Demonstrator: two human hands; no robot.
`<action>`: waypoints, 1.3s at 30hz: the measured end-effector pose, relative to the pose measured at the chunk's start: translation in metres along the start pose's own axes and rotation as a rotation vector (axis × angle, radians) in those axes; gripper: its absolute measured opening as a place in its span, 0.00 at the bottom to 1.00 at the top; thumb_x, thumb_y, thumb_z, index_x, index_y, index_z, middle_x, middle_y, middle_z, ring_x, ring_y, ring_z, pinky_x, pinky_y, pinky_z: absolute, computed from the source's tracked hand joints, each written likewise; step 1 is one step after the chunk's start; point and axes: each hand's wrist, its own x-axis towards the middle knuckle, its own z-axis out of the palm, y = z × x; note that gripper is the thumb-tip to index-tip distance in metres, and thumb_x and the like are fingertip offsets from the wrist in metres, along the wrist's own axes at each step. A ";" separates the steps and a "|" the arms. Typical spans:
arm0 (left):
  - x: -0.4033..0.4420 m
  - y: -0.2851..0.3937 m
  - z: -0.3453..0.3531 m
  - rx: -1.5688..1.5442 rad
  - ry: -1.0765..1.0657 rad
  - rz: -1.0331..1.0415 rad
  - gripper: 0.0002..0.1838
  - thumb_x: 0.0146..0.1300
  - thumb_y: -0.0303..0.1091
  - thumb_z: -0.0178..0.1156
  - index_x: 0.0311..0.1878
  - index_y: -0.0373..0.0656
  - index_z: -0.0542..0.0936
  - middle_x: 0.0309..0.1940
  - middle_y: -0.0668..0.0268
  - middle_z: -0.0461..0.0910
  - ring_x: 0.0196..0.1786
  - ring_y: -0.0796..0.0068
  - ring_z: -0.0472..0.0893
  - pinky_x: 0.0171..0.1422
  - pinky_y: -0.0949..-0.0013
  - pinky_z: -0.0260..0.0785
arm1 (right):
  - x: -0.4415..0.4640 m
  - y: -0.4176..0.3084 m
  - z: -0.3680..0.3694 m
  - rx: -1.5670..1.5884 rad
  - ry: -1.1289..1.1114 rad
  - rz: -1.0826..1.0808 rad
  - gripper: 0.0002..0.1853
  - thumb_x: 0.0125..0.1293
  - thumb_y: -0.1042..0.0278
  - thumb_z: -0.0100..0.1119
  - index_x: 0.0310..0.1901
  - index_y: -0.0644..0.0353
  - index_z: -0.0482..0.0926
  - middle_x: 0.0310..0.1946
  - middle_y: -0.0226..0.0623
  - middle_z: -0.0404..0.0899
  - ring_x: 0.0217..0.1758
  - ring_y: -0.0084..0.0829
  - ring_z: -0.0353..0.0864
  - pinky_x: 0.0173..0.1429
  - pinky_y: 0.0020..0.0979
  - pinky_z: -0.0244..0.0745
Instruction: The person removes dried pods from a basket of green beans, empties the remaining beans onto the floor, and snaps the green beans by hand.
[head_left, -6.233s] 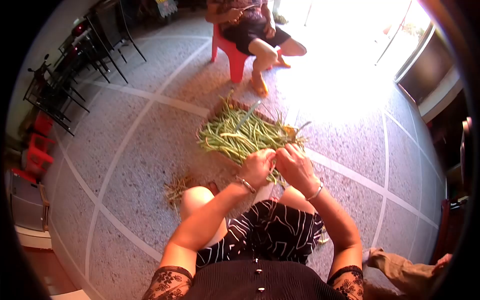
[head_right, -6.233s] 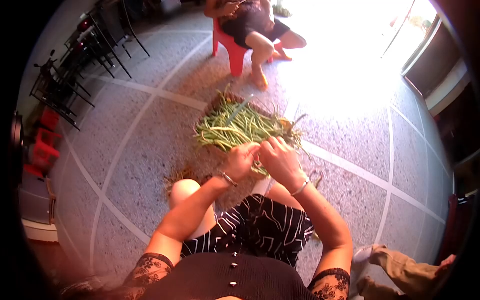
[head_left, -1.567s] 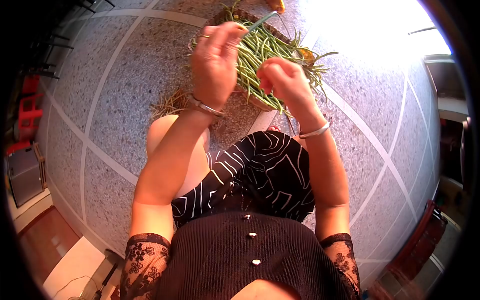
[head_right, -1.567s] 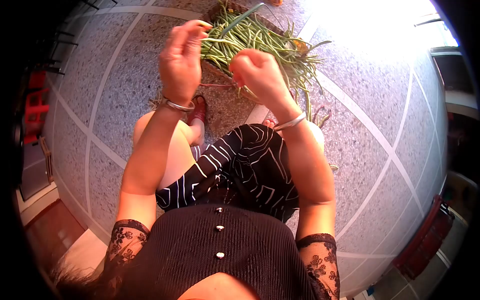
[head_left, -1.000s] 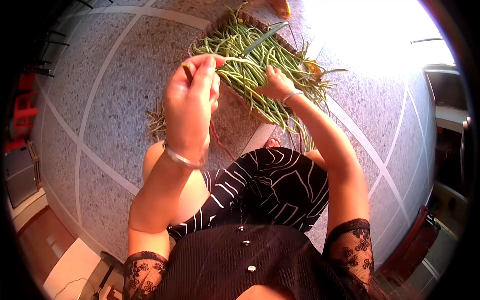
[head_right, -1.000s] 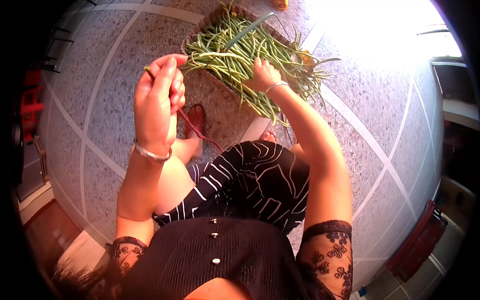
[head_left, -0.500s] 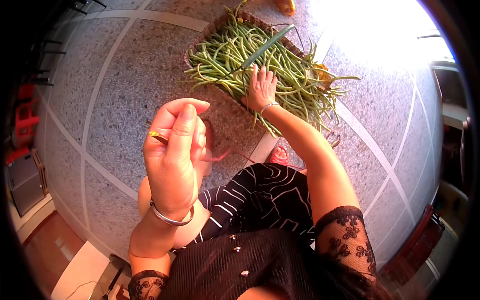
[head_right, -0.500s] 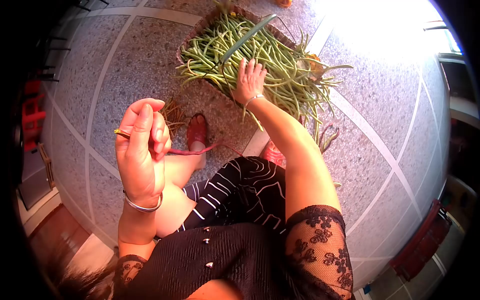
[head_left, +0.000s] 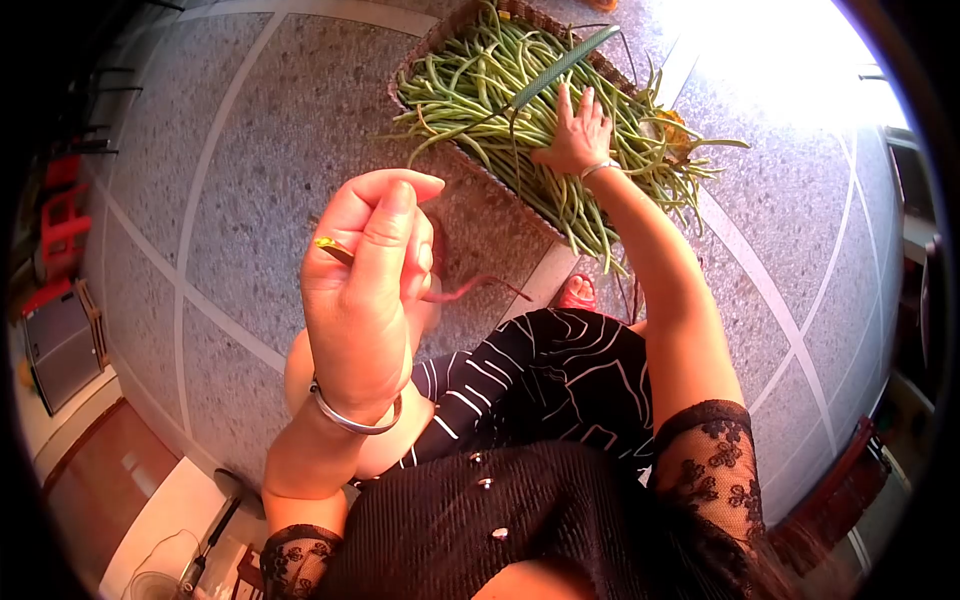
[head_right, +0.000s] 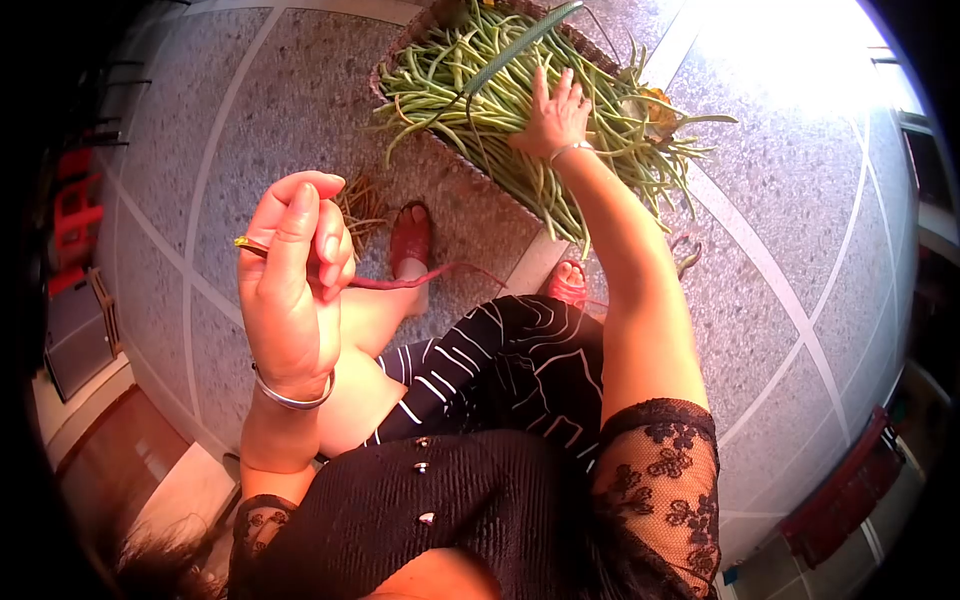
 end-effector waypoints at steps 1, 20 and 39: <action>0.000 0.001 0.000 -0.013 0.000 -0.016 0.10 0.68 0.34 0.48 0.42 0.37 0.73 0.19 0.73 0.65 0.19 0.89 0.59 0.19 0.84 0.50 | 0.002 0.002 0.001 -0.030 -0.007 -0.006 0.62 0.36 0.39 0.66 0.70 0.52 0.41 0.66 0.62 0.45 0.67 0.55 0.51 0.64 0.50 0.51; -0.002 0.003 -0.001 0.009 -0.021 -0.049 0.09 0.67 0.34 0.49 0.41 0.38 0.74 0.18 0.74 0.65 0.19 0.89 0.60 0.20 0.85 0.51 | -0.008 -0.009 -0.006 0.016 -0.006 -0.084 0.53 0.34 0.53 0.69 0.66 0.49 0.53 0.48 0.51 0.61 0.48 0.46 0.68 0.48 0.41 0.67; 0.005 -0.004 0.005 -0.016 -0.024 0.028 0.09 0.67 0.33 0.49 0.41 0.38 0.75 0.20 0.75 0.67 0.18 0.91 0.61 0.17 0.86 0.50 | -0.004 -0.002 -0.027 0.256 -0.068 -0.017 0.33 0.42 0.58 0.64 0.52 0.54 0.64 0.40 0.56 0.71 0.43 0.50 0.77 0.46 0.42 0.75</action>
